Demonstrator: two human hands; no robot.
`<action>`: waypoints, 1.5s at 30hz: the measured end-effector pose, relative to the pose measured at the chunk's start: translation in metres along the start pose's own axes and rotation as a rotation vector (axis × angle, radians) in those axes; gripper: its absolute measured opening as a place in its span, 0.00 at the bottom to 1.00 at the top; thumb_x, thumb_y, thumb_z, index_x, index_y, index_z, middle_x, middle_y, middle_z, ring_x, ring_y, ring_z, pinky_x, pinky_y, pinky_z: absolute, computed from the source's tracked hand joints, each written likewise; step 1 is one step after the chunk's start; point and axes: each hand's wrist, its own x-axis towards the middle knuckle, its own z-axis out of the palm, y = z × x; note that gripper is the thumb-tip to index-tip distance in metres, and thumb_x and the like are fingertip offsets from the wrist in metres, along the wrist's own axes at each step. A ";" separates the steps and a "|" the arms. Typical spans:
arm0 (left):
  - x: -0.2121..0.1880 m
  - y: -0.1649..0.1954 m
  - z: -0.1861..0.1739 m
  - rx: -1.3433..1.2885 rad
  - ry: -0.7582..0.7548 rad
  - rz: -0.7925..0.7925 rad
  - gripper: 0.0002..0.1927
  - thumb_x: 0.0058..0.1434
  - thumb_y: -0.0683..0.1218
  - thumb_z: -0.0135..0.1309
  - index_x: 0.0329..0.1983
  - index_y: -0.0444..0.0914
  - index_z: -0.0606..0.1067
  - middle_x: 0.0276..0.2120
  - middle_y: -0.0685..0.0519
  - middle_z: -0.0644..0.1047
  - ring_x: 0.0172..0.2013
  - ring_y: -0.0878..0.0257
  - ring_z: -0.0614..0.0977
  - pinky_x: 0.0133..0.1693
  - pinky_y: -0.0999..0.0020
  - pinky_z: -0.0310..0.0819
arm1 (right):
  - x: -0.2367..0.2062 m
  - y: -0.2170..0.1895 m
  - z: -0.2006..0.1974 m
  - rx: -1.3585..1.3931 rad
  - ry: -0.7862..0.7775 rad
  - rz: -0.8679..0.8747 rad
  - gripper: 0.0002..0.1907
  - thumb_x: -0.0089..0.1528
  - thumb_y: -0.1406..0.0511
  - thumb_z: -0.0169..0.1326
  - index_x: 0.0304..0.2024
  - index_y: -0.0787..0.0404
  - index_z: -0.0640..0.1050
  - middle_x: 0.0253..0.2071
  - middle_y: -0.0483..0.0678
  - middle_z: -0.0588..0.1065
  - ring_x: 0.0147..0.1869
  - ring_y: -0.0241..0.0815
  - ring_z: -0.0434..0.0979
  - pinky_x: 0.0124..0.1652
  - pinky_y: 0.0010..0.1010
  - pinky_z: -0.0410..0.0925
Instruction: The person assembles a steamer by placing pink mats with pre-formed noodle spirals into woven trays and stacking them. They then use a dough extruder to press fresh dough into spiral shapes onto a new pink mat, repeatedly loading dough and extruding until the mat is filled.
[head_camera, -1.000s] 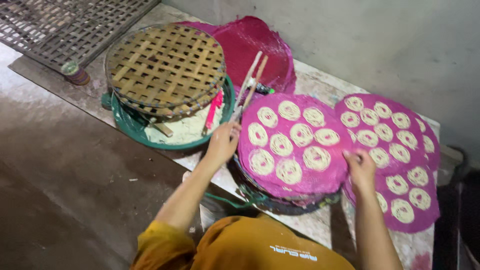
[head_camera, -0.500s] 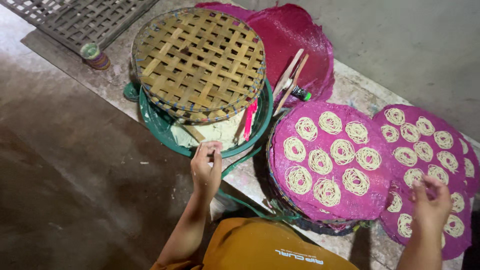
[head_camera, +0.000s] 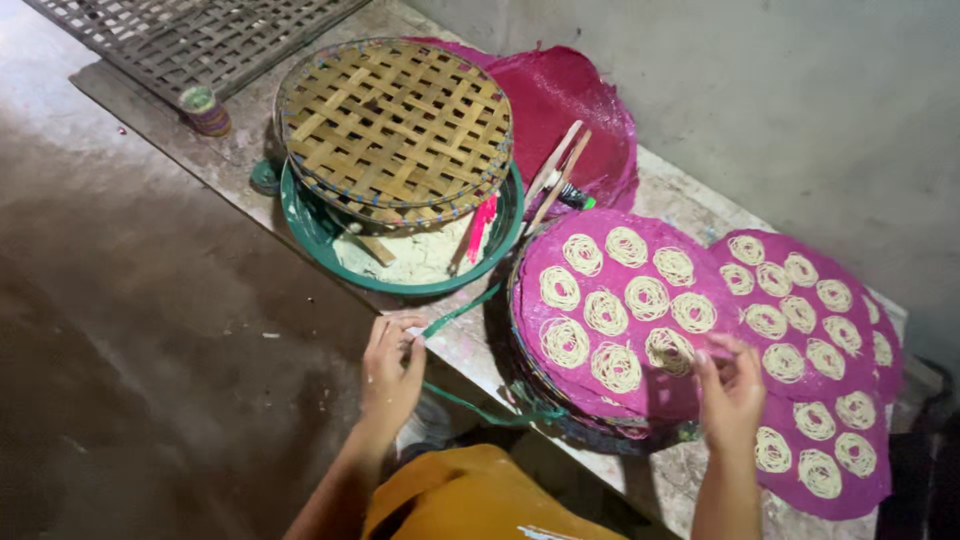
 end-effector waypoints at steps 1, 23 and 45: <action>-0.005 0.000 -0.004 0.004 -0.016 -0.022 0.10 0.61 0.36 0.51 0.44 0.35 0.77 0.43 0.48 0.75 0.34 0.61 0.82 0.34 0.70 0.78 | -0.007 0.004 -0.002 0.062 -0.027 -0.063 0.15 0.67 0.74 0.57 0.56 0.63 0.75 0.51 0.44 0.71 0.46 0.35 0.74 0.41 0.24 0.70; 0.309 -0.246 -0.200 0.411 0.490 0.022 0.41 0.52 0.42 0.67 0.67 0.34 0.62 0.61 0.37 0.67 0.58 0.40 0.67 0.61 0.48 0.62 | -0.009 -0.048 0.214 0.218 -0.264 -0.103 0.19 0.70 0.74 0.49 0.63 0.65 0.68 0.54 0.55 0.72 0.51 0.43 0.79 0.50 0.31 0.73; 0.426 -0.277 -0.186 0.795 0.328 0.146 0.40 0.66 0.65 0.64 0.63 0.30 0.69 0.55 0.39 0.73 0.56 0.45 0.74 0.59 0.52 0.70 | 0.000 -0.180 0.704 -0.891 -1.073 -0.588 0.42 0.54 0.54 0.63 0.67 0.60 0.65 0.66 0.59 0.63 0.67 0.64 0.66 0.54 0.57 0.69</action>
